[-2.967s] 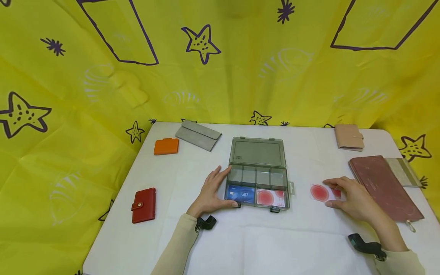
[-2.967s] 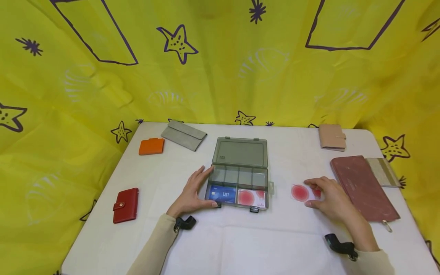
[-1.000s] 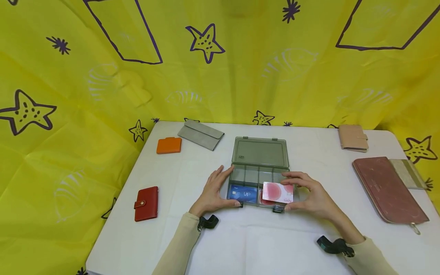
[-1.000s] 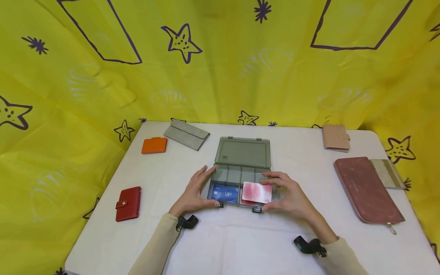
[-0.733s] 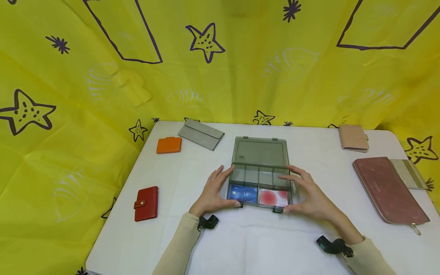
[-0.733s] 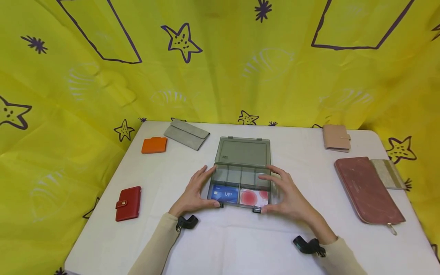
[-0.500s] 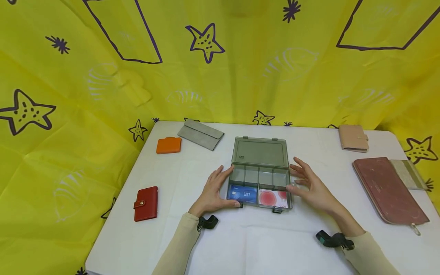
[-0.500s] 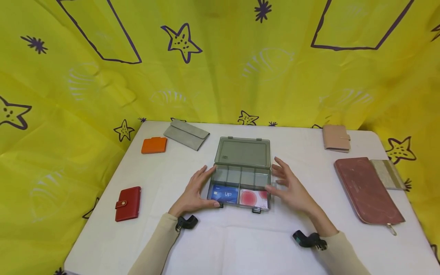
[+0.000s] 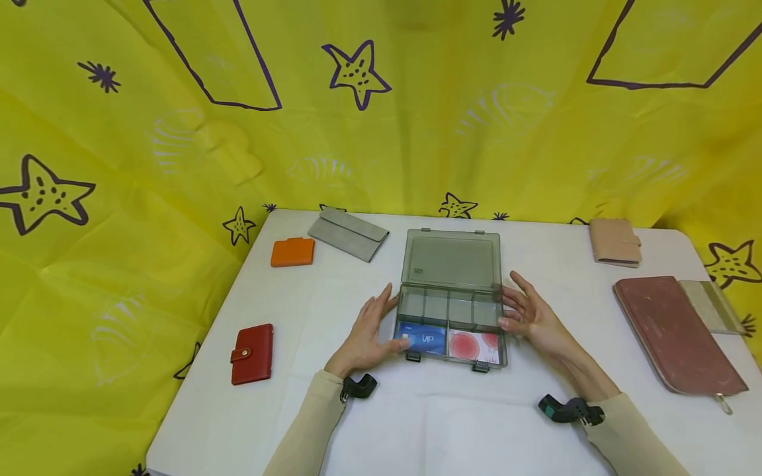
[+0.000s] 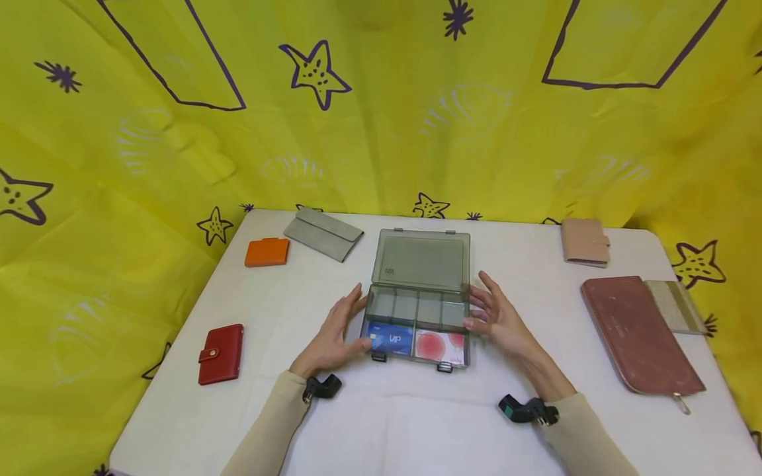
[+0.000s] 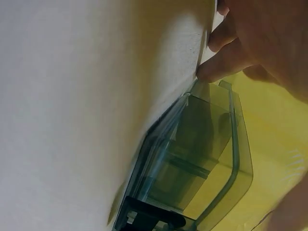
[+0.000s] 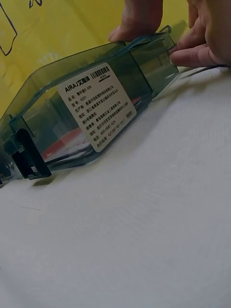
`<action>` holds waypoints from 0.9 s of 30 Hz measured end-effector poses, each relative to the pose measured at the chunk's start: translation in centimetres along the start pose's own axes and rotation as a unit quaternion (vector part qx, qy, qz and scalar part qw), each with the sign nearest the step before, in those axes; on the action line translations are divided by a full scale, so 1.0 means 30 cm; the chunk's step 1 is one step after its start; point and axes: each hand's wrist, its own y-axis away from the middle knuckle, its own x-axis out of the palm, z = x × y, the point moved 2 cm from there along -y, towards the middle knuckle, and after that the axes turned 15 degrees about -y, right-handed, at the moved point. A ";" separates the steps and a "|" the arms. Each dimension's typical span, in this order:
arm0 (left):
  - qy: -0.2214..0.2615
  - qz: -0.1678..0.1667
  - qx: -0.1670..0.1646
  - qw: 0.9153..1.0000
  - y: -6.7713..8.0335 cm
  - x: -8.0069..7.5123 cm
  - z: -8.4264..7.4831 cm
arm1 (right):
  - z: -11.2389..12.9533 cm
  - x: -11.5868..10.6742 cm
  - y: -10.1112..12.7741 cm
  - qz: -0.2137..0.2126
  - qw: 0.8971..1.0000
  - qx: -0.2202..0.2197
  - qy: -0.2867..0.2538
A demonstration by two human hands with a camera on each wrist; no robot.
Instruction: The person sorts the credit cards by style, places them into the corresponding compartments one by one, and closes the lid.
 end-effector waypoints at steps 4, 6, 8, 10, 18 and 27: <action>0.051 -0.027 0.004 0.998 0.004 -0.004 0.004 | -0.006 0.003 0.001 -0.005 1.000 -0.010 0.002; 0.074 -0.038 0.001 0.997 0.006 -0.005 0.005 | -0.008 0.006 0.000 -0.006 1.000 -0.021 0.004; 0.093 -0.042 -0.007 0.995 0.010 -0.005 0.009 | -0.013 0.005 0.001 -0.009 0.999 -0.034 0.002; 0.110 -0.040 -0.015 0.993 0.012 -0.004 0.013 | -0.018 0.005 0.002 -0.008 0.999 -0.050 -0.015; 0.151 -0.044 -0.030 0.987 0.008 -0.006 0.022 | -0.032 0.006 0.011 0.041 0.994 -0.102 -0.017; 0.054 -0.008 -0.008 0.998 -0.004 -0.006 0.014 | -0.019 0.060 0.019 0.057 0.967 -0.099 0.228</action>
